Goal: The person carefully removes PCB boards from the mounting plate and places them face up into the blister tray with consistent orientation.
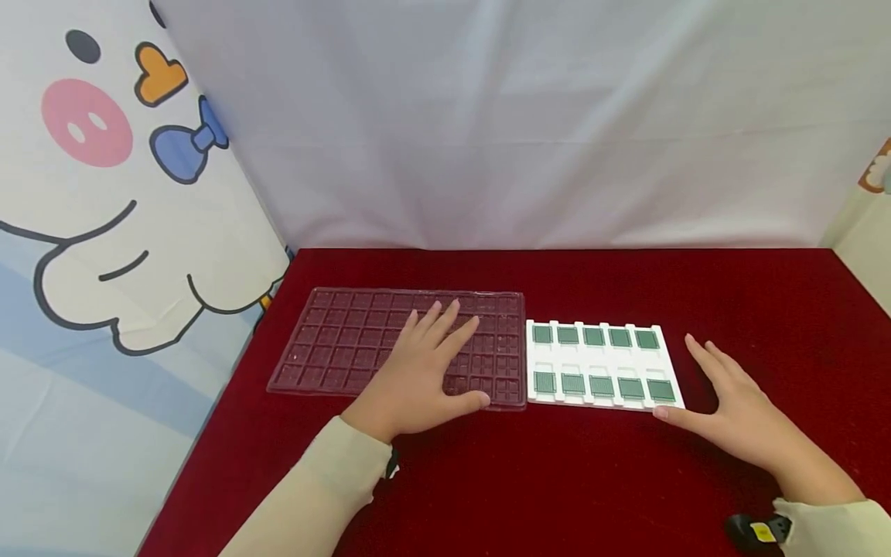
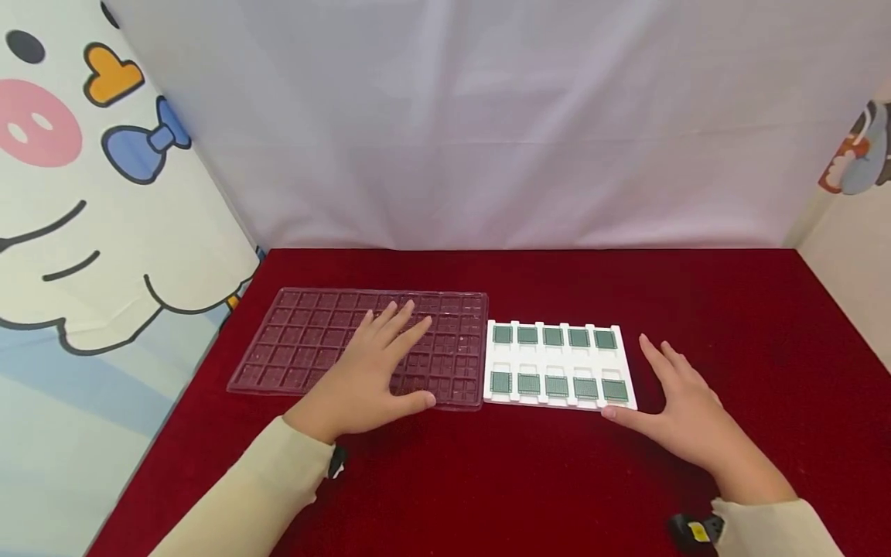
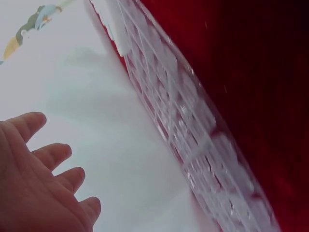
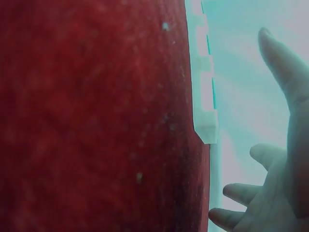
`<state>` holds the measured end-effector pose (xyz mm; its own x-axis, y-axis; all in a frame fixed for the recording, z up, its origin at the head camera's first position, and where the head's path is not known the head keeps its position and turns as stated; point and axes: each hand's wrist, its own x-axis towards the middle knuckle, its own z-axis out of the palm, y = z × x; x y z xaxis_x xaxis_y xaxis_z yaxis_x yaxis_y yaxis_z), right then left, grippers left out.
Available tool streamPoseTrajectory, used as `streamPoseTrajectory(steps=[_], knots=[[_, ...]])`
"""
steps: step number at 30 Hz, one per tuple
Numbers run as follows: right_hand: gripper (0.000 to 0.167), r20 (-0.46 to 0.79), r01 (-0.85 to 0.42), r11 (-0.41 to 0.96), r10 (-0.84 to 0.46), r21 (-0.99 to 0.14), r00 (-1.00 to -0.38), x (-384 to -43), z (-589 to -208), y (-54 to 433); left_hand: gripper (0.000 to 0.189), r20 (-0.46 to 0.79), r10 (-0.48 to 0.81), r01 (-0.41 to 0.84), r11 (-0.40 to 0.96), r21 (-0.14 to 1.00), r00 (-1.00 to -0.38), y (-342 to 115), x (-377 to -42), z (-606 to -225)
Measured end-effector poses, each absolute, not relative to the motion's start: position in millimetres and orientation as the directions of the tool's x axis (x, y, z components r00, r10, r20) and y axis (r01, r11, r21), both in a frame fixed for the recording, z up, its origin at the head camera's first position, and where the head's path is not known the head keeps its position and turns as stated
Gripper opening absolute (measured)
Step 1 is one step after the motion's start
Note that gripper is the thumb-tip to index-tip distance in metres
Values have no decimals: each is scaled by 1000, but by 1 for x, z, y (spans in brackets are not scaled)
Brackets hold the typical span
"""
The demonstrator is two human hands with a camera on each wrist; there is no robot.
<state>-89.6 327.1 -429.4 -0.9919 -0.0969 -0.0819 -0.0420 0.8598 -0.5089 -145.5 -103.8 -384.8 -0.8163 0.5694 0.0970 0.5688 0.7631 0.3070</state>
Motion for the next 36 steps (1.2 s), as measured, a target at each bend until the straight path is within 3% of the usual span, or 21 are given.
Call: streamPoseTrajectory(steps=[13,26,36], knots=[[121,-57,-107,818,-168,-564,-984,-93,-432,324,94,81,619,586,683,436,-781,-67,-130,-392],[118,-46,-118,833,-169,-541,-985,-96,-438,322,87,70,596,524,637,565,-800,-46,-130,-397],[110,-18,-124,849,-155,-514,-988,-95,-444,321,77,54,608,526,636,565,-792,-39,-136,-408]])
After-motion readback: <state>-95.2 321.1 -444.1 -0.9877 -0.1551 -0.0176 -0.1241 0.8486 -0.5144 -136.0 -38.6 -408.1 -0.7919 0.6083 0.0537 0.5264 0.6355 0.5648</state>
